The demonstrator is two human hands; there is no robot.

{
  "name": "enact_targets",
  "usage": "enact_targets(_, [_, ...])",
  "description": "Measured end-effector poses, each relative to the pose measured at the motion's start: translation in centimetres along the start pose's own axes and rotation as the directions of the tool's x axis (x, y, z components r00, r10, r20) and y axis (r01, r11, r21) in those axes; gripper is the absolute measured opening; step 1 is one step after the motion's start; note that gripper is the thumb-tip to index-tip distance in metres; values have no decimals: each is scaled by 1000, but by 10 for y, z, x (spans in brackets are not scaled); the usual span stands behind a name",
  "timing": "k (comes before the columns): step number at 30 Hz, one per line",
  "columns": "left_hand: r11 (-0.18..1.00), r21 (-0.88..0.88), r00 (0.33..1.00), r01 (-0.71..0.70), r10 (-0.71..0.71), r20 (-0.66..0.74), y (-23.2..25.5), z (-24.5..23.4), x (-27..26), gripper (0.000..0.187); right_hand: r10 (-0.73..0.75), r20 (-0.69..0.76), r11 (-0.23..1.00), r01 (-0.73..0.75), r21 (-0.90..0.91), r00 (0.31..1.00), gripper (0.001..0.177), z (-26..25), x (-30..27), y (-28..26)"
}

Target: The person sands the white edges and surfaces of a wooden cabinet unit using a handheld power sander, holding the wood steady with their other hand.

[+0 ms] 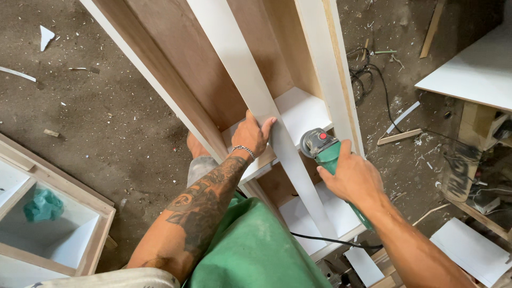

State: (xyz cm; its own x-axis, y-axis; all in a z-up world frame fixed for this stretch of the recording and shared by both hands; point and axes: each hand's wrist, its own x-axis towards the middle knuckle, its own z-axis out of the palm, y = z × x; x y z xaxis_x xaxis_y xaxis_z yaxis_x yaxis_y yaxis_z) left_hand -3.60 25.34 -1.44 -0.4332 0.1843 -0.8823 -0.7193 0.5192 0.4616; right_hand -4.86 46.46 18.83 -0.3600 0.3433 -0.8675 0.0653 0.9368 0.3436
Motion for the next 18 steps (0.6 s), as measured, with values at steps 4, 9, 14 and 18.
enact_targets(4, [1000,11,1000,-13,13,1,-2,-1,-1,74,-12,12,1000,12,20,1000,75,2,1,1])
enact_targets(9, [999,29,1000,-16,16,2,1,-2,-3,74,61,-8,998,-61,30,998,80,-9,10,5])
enact_targets(14, [1000,29,1000,-6,6,0,-1,-1,-2,74,84,-4,995,-84,52,996,80,-1,3,-6])
enact_targets(18, [1000,29,1000,-8,8,-1,0,0,-1,73,53,-17,997,-52,64,998,74,6,-1,-8])
